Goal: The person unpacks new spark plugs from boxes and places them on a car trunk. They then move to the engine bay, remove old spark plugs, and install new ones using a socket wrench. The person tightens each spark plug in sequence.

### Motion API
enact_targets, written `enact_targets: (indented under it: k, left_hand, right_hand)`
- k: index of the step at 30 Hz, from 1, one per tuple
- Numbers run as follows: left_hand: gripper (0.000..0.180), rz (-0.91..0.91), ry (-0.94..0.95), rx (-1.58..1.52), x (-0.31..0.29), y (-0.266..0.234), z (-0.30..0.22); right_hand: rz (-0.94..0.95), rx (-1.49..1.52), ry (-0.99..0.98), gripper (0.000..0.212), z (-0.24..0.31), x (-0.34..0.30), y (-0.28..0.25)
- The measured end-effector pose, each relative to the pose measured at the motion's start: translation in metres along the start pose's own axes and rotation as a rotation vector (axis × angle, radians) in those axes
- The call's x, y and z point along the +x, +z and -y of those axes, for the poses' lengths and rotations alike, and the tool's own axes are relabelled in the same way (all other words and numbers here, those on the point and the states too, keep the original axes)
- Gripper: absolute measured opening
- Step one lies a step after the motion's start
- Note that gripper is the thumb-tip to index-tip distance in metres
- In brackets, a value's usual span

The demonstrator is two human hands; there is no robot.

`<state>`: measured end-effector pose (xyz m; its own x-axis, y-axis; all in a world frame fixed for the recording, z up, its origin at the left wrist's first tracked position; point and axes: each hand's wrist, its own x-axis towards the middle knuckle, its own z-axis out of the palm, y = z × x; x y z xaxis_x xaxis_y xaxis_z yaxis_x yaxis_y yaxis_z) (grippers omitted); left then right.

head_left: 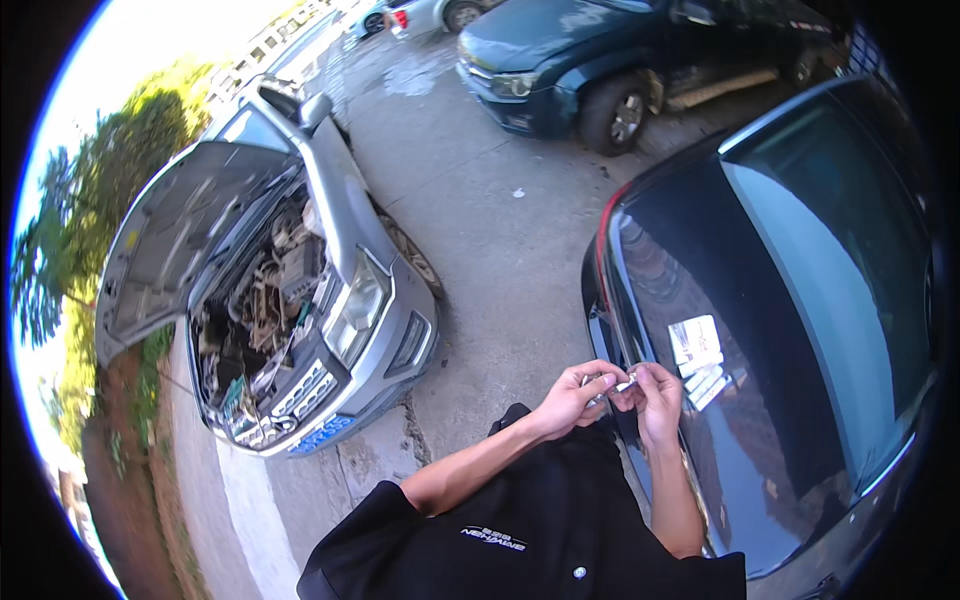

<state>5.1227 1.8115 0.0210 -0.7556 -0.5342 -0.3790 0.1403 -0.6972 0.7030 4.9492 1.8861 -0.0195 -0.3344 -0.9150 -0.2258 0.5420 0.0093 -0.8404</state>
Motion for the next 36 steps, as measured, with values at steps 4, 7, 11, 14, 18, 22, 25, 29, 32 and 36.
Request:
enact_targets:
  k: [4, 7, 11, 14, 18, 22, 25, 29, 32, 36]
  left_hand:
    - [0.044, -0.122, 0.136, -0.297, -0.068, -0.060, -0.019]
    - [0.056, -0.105, 0.193, -0.524, -0.133, -0.107, -0.035]
    - [0.056, -0.119, 0.395, -0.737, -0.223, -0.155, -0.047]
    - [0.052, -0.231, 0.524, -0.806, -0.283, -0.184, -0.047]
    - [0.045, -0.404, 0.685, -0.756, -0.353, -0.231, -0.035]
    - [0.031, -0.712, 0.689, -0.761, -0.401, -0.276, -0.009]
    - [0.024, -0.754, 0.771, -0.811, -0.438, -0.313, 0.001]
    - [0.018, -0.983, 0.823, -0.722, -0.488, -0.375, -0.008]
    - [0.015, -1.142, 0.728, -0.618, -0.535, -0.431, -0.023]
    - [0.013, -1.219, 0.786, -0.800, -0.618, -0.490, -0.042]
  right_hand:
    - [0.155, -0.120, -0.070, 0.023, -0.013, 0.005, 0.078]
    - [0.366, -0.253, -0.081, 0.021, -0.022, -0.005, 0.153]
    - [0.651, -0.415, 0.020, 0.022, -0.049, -0.034, 0.254]
    - [0.792, -0.487, 0.121, 0.027, -0.082, -0.049, 0.324]
    - [0.949, -0.629, 0.170, 0.028, -0.136, -0.068, 0.406]
    - [1.066, -0.833, 0.173, 0.023, -0.200, -0.080, 0.473]
    - [1.222, -0.895, 0.211, 0.026, -0.252, -0.088, 0.523]
    - [1.388, -0.925, 0.225, 0.027, -0.321, -0.101, 0.594]
    - [1.496, -0.965, 0.222, 0.027, -0.377, -0.114, 0.662]
    - [1.568, -0.899, 0.427, 0.025, -0.442, -0.140, 0.759]
